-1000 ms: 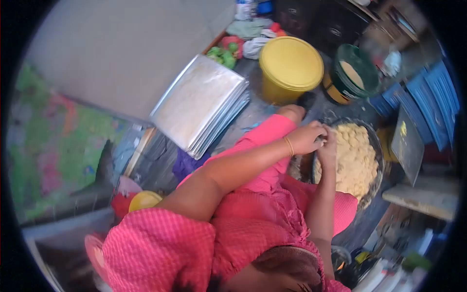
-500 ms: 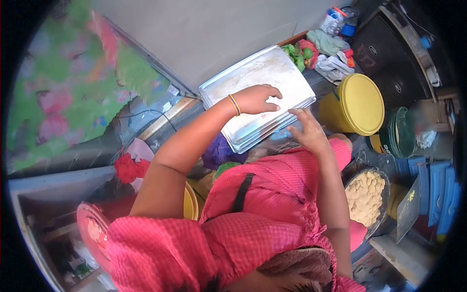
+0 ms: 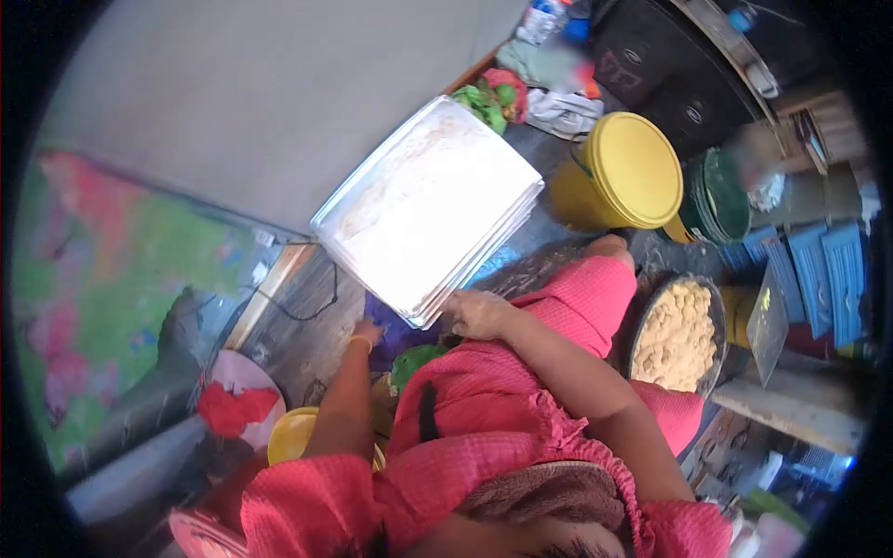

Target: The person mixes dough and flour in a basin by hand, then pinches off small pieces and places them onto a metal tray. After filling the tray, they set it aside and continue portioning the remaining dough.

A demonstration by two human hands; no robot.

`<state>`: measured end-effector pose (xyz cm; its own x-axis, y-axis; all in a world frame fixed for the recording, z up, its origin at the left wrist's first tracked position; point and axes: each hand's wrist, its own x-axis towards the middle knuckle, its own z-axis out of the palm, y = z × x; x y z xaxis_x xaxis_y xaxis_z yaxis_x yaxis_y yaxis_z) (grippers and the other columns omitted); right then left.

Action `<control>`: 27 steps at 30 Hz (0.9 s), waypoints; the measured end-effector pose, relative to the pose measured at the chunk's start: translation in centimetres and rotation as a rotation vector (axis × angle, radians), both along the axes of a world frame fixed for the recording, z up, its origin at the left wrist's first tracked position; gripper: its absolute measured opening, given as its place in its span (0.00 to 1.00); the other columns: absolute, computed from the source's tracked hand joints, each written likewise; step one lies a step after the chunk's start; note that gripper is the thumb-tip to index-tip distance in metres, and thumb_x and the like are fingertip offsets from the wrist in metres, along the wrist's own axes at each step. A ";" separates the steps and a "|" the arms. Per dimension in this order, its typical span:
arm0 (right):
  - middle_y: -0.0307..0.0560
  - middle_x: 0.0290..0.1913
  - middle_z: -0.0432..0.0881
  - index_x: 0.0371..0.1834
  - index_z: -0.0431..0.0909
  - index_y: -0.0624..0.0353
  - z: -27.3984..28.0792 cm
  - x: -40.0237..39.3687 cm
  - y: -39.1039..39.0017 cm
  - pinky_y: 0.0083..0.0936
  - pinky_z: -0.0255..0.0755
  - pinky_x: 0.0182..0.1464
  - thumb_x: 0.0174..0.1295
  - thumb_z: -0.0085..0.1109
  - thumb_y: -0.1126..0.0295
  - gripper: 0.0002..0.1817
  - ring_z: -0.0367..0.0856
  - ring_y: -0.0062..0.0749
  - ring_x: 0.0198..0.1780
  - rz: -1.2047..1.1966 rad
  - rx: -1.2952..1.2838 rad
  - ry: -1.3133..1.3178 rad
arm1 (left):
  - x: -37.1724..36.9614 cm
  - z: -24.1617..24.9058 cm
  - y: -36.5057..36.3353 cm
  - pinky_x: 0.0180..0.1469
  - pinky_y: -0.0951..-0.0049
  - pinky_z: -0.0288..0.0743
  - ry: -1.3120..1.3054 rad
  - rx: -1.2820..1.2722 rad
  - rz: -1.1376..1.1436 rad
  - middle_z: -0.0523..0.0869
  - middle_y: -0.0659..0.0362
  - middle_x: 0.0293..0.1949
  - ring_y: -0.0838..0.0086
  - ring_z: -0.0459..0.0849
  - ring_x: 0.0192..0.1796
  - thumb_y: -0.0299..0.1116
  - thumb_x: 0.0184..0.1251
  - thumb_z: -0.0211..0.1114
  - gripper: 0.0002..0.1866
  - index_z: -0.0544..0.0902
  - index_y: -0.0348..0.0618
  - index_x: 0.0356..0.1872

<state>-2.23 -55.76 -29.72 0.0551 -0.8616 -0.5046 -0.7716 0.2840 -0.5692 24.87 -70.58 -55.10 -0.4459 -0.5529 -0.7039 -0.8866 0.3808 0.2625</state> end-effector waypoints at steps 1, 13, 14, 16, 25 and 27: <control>0.58 0.54 0.72 0.59 0.67 0.51 -0.9 -0.4 0.4 0.37 0.65 0.59 0.51 0.59 0.62 0.29 0.71 0.50 0.56 0.046 0.048 -0.005 | 1.3 -6.8 0.1 0.50 0.56 0.74 -0.122 0.132 -0.203 0.74 0.45 0.56 0.48 0.78 0.49 0.52 0.57 0.59 0.26 0.79 0.41 0.49; 0.53 0.45 0.75 0.50 0.74 0.55 1.8 -5.6 3.8 0.37 0.69 0.54 0.48 0.57 0.65 0.22 0.74 0.47 0.50 -0.390 -0.280 -0.011 | -18.8 26.7 3.9 0.31 0.65 0.78 0.249 0.591 -0.430 0.82 0.50 0.39 0.62 0.83 0.33 0.48 0.58 0.60 0.22 0.77 0.39 0.44; 0.54 0.43 0.75 0.50 0.73 0.56 1.8 -5.9 4.3 0.38 0.68 0.53 0.48 0.57 0.65 0.23 0.74 0.48 0.49 -0.409 -0.344 -0.065 | -20.4 27.8 4.4 0.36 0.63 0.77 0.354 0.458 -0.563 0.81 0.47 0.40 0.57 0.82 0.36 0.46 0.57 0.60 0.21 0.77 0.38 0.44; 0.55 0.43 0.74 0.49 0.73 0.58 3.6 -6.4 5.9 0.38 0.69 0.52 0.48 0.56 0.69 0.22 0.75 0.50 0.47 -0.475 -0.445 -0.134 | -23.7 30.6 5.9 0.41 0.61 0.76 0.451 0.322 -0.724 0.81 0.44 0.41 0.53 0.82 0.39 0.43 0.56 0.60 0.20 0.76 0.38 0.44; 0.55 0.43 0.78 0.47 0.74 0.59 9.3 -13.5 20.0 0.35 0.70 0.50 0.49 0.53 0.74 0.19 0.77 0.47 0.46 -0.944 -1.044 0.013 | -38.4 39.7 18.8 0.47 0.59 0.72 0.782 0.210 -1.302 0.80 0.43 0.41 0.50 0.78 0.45 0.31 0.51 0.58 0.16 0.76 0.39 0.43; 0.55 0.42 0.78 0.48 0.74 0.59 10.1 -14.7 25.1 0.33 0.71 0.49 0.50 0.52 0.74 0.18 0.78 0.45 0.45 -0.996 -1.131 0.028 | -41.2 40.9 23.6 0.49 0.61 0.71 0.846 0.239 -1.392 0.80 0.44 0.44 0.51 0.78 0.47 0.33 0.52 0.60 0.18 0.76 0.39 0.46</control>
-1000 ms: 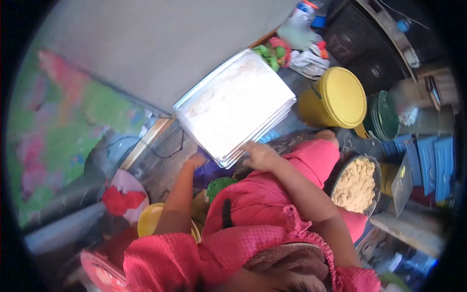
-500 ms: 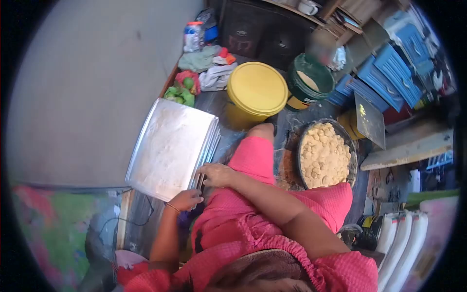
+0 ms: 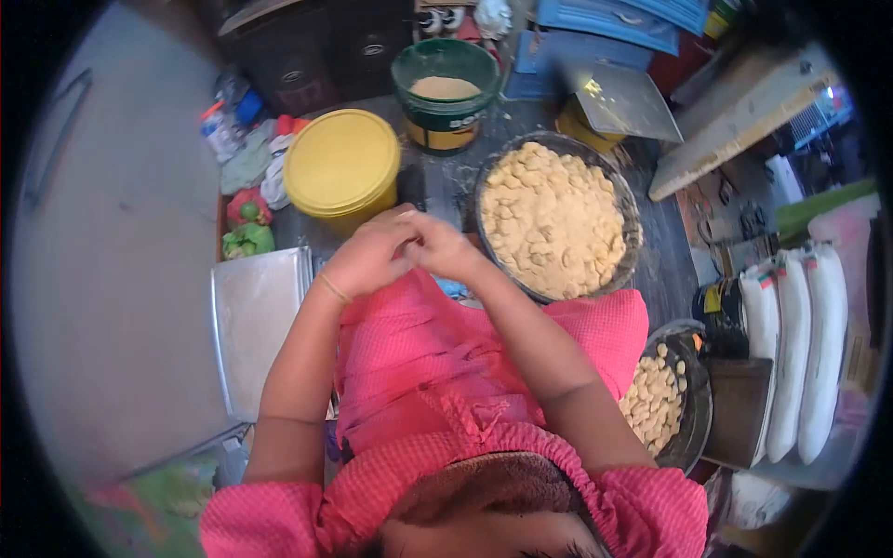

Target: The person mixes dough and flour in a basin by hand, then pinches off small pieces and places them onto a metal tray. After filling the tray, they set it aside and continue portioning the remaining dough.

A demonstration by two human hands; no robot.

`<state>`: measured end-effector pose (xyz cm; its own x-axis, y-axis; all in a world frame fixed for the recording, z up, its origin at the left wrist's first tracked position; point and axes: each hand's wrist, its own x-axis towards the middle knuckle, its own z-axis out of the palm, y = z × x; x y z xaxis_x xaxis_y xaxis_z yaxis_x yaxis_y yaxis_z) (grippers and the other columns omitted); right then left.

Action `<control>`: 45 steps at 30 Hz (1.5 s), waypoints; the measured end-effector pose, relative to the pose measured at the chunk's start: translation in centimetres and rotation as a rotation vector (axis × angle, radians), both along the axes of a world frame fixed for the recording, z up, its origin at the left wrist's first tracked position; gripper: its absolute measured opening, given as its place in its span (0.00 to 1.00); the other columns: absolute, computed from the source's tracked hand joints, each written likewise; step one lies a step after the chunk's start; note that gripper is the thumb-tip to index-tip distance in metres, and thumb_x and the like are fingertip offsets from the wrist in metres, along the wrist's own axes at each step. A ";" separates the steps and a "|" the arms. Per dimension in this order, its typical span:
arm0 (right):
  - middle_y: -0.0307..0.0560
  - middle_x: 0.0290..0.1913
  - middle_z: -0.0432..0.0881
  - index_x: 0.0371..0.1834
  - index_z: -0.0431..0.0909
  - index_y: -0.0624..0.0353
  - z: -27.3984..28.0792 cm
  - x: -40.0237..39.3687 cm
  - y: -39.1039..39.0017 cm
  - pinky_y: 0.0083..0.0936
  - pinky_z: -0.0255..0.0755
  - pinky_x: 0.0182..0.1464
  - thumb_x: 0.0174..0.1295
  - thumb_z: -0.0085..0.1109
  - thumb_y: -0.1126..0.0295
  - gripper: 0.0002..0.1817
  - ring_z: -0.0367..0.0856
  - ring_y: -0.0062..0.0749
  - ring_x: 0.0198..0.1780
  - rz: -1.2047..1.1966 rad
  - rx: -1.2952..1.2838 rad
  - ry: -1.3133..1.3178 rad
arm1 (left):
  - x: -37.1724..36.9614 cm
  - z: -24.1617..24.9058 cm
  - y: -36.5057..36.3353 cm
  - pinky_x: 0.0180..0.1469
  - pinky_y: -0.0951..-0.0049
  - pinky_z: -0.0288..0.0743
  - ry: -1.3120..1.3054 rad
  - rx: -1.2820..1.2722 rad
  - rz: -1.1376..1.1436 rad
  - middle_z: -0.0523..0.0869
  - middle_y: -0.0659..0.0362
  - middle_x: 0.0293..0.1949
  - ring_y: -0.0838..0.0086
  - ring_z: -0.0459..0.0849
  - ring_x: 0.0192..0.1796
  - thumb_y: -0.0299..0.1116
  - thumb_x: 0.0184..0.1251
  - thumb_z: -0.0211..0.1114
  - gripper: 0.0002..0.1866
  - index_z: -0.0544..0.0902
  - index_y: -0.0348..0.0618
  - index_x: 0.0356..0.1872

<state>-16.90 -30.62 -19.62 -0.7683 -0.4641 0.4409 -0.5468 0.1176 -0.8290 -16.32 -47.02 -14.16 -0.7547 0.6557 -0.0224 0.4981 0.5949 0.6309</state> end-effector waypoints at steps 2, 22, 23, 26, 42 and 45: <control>0.53 0.43 0.79 0.47 0.74 0.60 -0.4 -0.8 5.2 0.31 0.71 0.48 0.52 0.55 0.70 0.17 0.78 0.39 0.45 -0.149 0.074 -0.353 | -2.7 -0.2 4.7 0.52 0.63 0.71 0.048 0.037 -0.089 0.79 0.44 0.47 0.52 0.78 0.49 0.35 0.53 0.62 0.20 0.76 0.38 0.48; 0.49 0.71 0.47 0.69 0.52 0.38 -24.1 -5.5 19.0 0.68 0.44 0.63 0.48 0.56 0.39 0.44 0.42 0.52 0.72 -1.004 1.035 -1.019 | -17.1 -8.8 23.0 0.52 0.59 0.71 -0.042 -0.316 -0.162 0.78 0.44 0.48 0.52 0.77 0.50 0.44 0.53 0.62 0.28 0.72 0.44 0.56; 0.45 0.72 0.46 0.70 0.51 0.35 -23.8 -5.2 18.0 0.71 0.39 0.62 0.52 0.52 0.40 0.41 0.42 0.50 0.72 -0.749 1.226 -0.887 | -17.4 -8.7 23.3 0.52 0.59 0.71 -0.042 -0.317 -0.167 0.78 0.44 0.48 0.52 0.77 0.50 0.44 0.53 0.62 0.28 0.72 0.44 0.56; 0.47 0.72 0.46 0.69 0.53 0.34 -22.7 -2.8 19.4 0.70 0.36 0.63 0.53 0.53 0.43 0.39 0.40 0.44 0.74 -0.511 1.175 -0.641 | -17.5 -8.6 24.0 0.53 0.59 0.70 -0.097 -0.434 -0.206 0.78 0.44 0.49 0.52 0.77 0.51 0.44 0.54 0.62 0.28 0.71 0.44 0.57; 0.61 0.64 0.61 0.66 0.59 0.50 -23.8 -0.8 25.0 0.33 0.57 0.66 0.48 0.64 0.56 0.40 0.60 0.52 0.65 -0.478 0.598 -0.935 | -19.5 -7.9 26.0 0.55 0.62 0.69 -0.049 -0.358 -0.280 0.78 0.42 0.49 0.52 0.77 0.52 0.45 0.54 0.63 0.31 0.71 0.41 0.58; 0.59 0.59 0.70 0.64 0.62 0.54 -20.8 0.8 28.8 0.32 0.64 0.61 0.50 0.64 0.60 0.37 0.69 0.45 0.60 -0.715 0.617 -0.896 | -18.4 -7.6 26.6 0.57 0.63 0.68 -0.094 -0.348 -0.334 0.78 0.42 0.51 0.52 0.76 0.53 0.45 0.55 0.62 0.31 0.70 0.40 0.58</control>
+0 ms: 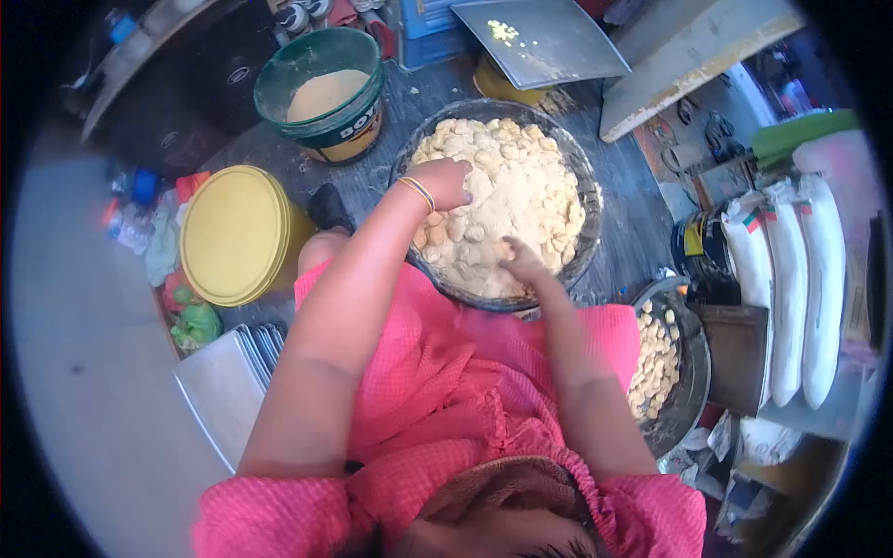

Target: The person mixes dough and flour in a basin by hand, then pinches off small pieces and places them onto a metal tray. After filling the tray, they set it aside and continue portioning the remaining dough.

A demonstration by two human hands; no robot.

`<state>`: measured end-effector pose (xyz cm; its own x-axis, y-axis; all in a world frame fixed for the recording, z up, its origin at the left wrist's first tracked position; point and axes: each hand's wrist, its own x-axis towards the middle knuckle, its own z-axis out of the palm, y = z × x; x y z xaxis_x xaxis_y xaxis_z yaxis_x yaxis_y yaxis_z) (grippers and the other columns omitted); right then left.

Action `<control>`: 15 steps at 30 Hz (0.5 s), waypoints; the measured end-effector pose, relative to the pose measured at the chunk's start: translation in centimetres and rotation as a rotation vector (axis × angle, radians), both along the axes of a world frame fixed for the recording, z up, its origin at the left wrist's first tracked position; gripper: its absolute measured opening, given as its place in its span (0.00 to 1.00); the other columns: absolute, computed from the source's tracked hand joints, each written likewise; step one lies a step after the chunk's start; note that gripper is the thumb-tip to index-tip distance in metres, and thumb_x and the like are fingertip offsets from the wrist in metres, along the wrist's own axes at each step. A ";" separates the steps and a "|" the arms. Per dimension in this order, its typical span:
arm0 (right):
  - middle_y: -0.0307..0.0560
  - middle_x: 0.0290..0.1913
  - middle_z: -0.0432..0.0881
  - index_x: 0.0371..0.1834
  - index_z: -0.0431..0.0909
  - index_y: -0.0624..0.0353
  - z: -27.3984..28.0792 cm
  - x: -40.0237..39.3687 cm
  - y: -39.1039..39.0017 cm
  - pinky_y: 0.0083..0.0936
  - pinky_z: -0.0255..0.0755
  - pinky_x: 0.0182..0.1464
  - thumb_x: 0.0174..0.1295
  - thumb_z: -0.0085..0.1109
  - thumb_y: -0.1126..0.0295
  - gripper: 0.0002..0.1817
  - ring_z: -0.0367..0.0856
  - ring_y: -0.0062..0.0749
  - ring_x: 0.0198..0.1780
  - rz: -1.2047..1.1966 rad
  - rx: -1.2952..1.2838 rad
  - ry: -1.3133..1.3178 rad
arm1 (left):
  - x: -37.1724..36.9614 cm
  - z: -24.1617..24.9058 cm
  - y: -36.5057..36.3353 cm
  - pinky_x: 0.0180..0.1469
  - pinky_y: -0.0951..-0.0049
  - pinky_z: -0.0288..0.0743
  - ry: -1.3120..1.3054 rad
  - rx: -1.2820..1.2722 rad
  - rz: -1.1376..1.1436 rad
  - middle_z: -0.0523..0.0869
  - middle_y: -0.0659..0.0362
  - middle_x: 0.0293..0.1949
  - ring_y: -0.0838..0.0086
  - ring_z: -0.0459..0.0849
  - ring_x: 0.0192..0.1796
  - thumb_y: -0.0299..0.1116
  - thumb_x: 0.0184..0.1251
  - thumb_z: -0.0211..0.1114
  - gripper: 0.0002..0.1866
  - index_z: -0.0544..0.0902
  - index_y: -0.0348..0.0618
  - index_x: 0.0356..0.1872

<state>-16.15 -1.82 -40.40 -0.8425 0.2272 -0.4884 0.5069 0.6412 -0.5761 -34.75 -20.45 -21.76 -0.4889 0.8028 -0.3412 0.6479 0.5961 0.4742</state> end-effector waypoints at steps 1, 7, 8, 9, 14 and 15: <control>0.58 0.59 0.71 0.64 0.62 0.53 3.6 0.1 0.8 0.32 0.67 0.58 0.51 0.63 0.60 0.36 0.72 0.44 0.58 -0.091 -0.045 -0.076 | 0.5 -0.2 -0.2 0.57 0.63 0.68 -0.007 0.002 -0.019 0.78 0.42 0.51 0.52 0.76 0.53 0.45 0.55 0.62 0.31 0.70 0.40 0.58; 0.60 0.54 0.74 0.58 0.69 0.56 6.3 -1.1 5.6 0.31 0.71 0.52 0.49 0.62 0.60 0.31 0.78 0.43 0.50 -0.196 0.036 -0.043 | 0.9 0.9 -1.1 0.58 0.63 0.67 -0.014 0.010 -0.021 0.75 0.42 0.53 0.53 0.75 0.55 0.47 0.56 0.62 0.31 0.70 0.40 0.58; 0.60 0.54 0.74 0.58 0.70 0.56 5.7 -1.3 5.9 0.31 0.71 0.52 0.48 0.62 0.60 0.31 0.78 0.43 0.50 -0.205 0.066 -0.004 | 0.8 0.4 -1.2 0.58 0.63 0.67 -0.014 0.009 -0.021 0.75 0.42 0.53 0.53 0.75 0.55 0.47 0.56 0.62 0.31 0.70 0.40 0.58; 0.60 0.54 0.74 0.58 0.70 0.56 4.7 -1.6 6.1 0.31 0.71 0.52 0.48 0.62 0.60 0.31 0.78 0.43 0.50 -0.202 0.063 -0.003 | 0.7 -0.4 -1.4 0.57 0.63 0.68 -0.009 0.032 -0.022 0.75 0.42 0.53 0.53 0.75 0.55 0.47 0.56 0.61 0.31 0.70 0.41 0.59; 0.56 0.57 0.71 0.59 0.69 0.56 -2.1 -2.7 6.9 0.32 0.67 0.56 0.48 0.61 0.64 0.31 0.72 0.44 0.55 -0.200 0.106 -0.101 | 1.1 -0.4 -1.6 0.55 0.62 0.69 -0.020 -0.030 0.007 0.76 0.44 0.52 0.53 0.76 0.53 0.47 0.55 0.61 0.30 0.70 0.43 0.59; 0.58 0.61 0.67 0.60 0.68 0.54 -2.9 -3.1 6.4 0.33 0.64 0.61 0.51 0.55 0.65 0.29 0.68 0.49 0.61 -0.240 0.173 -0.079 | 1.1 -0.7 -1.6 0.55 0.62 0.69 -0.021 -0.032 0.017 0.76 0.44 0.52 0.53 0.76 0.53 0.47 0.55 0.61 0.30 0.70 0.43 0.59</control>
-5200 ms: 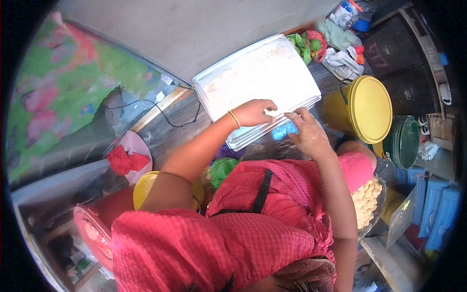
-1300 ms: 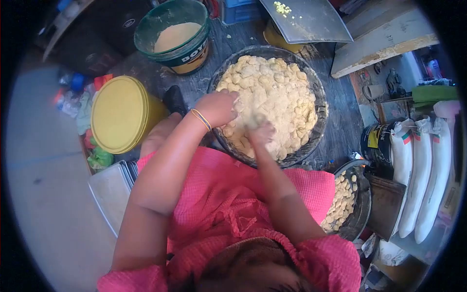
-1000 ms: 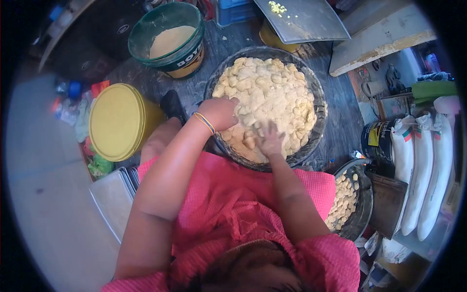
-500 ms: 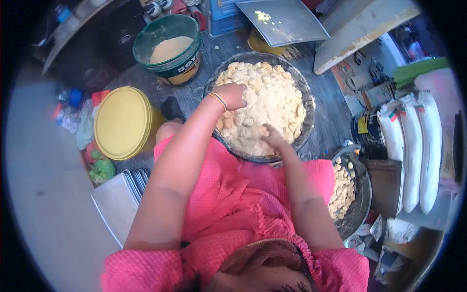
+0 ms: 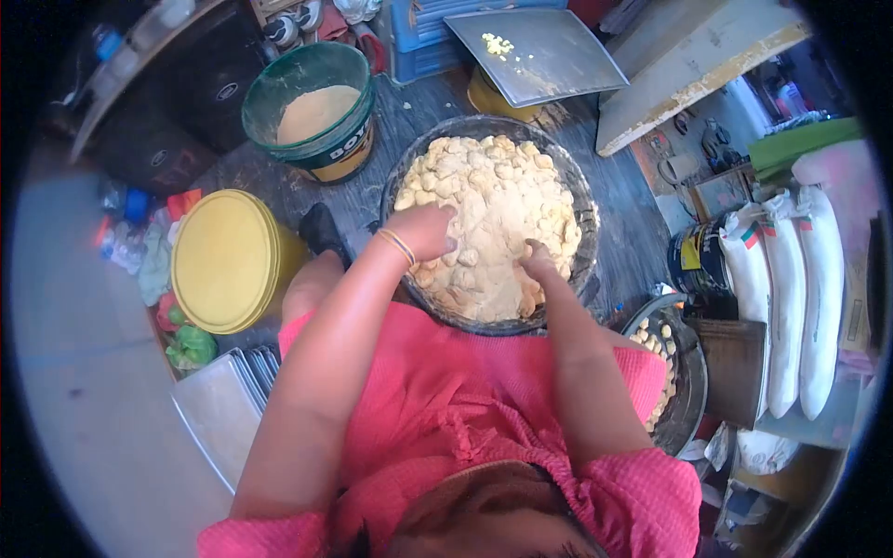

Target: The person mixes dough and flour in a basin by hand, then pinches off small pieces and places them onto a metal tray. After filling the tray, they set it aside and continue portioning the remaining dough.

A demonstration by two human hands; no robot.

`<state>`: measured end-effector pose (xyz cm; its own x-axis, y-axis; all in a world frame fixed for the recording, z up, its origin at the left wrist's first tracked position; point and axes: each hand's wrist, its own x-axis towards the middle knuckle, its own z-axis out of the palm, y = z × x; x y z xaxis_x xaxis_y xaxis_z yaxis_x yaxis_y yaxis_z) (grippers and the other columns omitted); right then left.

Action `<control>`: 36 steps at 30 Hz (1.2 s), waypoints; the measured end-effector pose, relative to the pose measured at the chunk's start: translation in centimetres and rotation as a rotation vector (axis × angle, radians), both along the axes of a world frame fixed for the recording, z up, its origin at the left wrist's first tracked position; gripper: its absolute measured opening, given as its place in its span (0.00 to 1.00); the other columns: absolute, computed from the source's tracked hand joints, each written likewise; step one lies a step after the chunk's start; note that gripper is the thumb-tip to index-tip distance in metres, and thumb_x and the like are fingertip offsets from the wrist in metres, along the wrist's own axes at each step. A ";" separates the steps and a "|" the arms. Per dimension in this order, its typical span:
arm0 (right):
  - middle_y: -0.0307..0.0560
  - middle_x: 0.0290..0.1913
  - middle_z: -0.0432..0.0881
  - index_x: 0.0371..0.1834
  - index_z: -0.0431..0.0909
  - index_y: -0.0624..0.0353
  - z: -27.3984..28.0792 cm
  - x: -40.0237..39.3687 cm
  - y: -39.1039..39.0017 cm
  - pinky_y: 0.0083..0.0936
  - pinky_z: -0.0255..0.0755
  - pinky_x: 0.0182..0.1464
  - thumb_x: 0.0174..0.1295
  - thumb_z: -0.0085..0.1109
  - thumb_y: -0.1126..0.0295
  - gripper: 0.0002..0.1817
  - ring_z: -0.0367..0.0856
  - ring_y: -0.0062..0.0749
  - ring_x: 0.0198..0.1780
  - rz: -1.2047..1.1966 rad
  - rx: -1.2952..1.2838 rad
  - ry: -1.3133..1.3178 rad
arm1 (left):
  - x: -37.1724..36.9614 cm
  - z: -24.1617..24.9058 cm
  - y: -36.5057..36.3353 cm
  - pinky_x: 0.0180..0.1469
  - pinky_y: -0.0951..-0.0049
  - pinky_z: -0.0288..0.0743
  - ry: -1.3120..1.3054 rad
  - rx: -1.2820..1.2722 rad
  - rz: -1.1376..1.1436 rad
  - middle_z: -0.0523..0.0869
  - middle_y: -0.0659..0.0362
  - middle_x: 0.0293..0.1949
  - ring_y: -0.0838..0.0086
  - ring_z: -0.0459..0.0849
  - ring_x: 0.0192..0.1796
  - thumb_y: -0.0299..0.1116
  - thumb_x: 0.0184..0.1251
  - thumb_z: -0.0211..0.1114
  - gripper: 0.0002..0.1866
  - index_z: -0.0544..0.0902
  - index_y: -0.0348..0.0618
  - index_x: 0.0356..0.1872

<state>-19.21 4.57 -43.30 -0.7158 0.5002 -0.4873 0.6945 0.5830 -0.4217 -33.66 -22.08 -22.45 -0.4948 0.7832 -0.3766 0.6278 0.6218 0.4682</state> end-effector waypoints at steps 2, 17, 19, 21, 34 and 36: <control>0.55 0.62 0.66 0.60 0.68 0.54 -1.9 -1.0 -0.5 0.36 0.62 0.62 0.52 0.52 0.67 0.27 0.67 0.48 0.61 -0.028 0.080 0.022 | 0.2 -0.7 0.1 0.54 0.61 0.70 -0.002 -0.001 0.012 0.77 0.44 0.51 0.52 0.77 0.52 0.47 0.55 0.62 0.30 0.71 0.43 0.58; 0.53 0.55 0.72 0.58 0.65 0.56 -1.0 -1.7 -1.8 0.35 0.64 0.59 0.44 0.62 0.62 0.34 0.70 0.50 0.55 -0.069 -0.004 -0.112 | 0.6 -0.8 1.3 0.53 0.60 0.71 0.013 -0.077 0.005 0.78 0.45 0.49 0.54 0.77 0.51 0.44 0.54 0.61 0.29 0.71 0.41 0.57; 0.55 0.49 0.76 0.57 0.67 0.57 -2.0 -1.2 -2.2 0.35 0.66 0.57 0.43 0.64 0.61 0.34 0.74 0.49 0.51 0.034 0.154 0.219 | 0.7 -0.8 1.3 0.53 0.60 0.71 0.017 -0.080 0.000 0.78 0.45 0.49 0.54 0.77 0.51 0.45 0.54 0.61 0.29 0.71 0.41 0.57; 0.55 0.48 0.76 0.55 0.69 0.58 -2.4 -1.7 -2.9 0.35 0.67 0.55 0.43 0.65 0.60 0.32 0.74 0.47 0.50 -0.166 -0.023 0.353 | 0.8 -0.8 1.3 0.53 0.60 0.70 0.024 -0.078 -0.004 0.78 0.45 0.49 0.54 0.77 0.51 0.45 0.55 0.61 0.29 0.71 0.41 0.57; 0.53 0.55 0.69 0.60 0.67 0.55 -2.8 -1.8 -0.8 0.35 0.65 0.58 0.47 0.60 0.69 0.31 0.71 0.48 0.54 -0.184 0.371 0.222 | 1.3 -1.6 0.9 0.51 0.59 0.71 0.006 -0.084 -0.009 0.79 0.45 0.47 0.53 0.78 0.50 0.44 0.54 0.61 0.28 0.71 0.41 0.55; 0.54 0.56 0.68 0.59 0.67 0.54 -2.4 -1.9 -0.9 0.37 0.63 0.60 0.46 0.59 0.70 0.31 0.70 0.49 0.55 -0.194 0.374 0.150 | 1.3 -1.6 1.0 0.50 0.58 0.72 0.021 -0.073 -0.015 0.79 0.45 0.47 0.52 0.78 0.49 0.44 0.55 0.61 0.27 0.71 0.40 0.55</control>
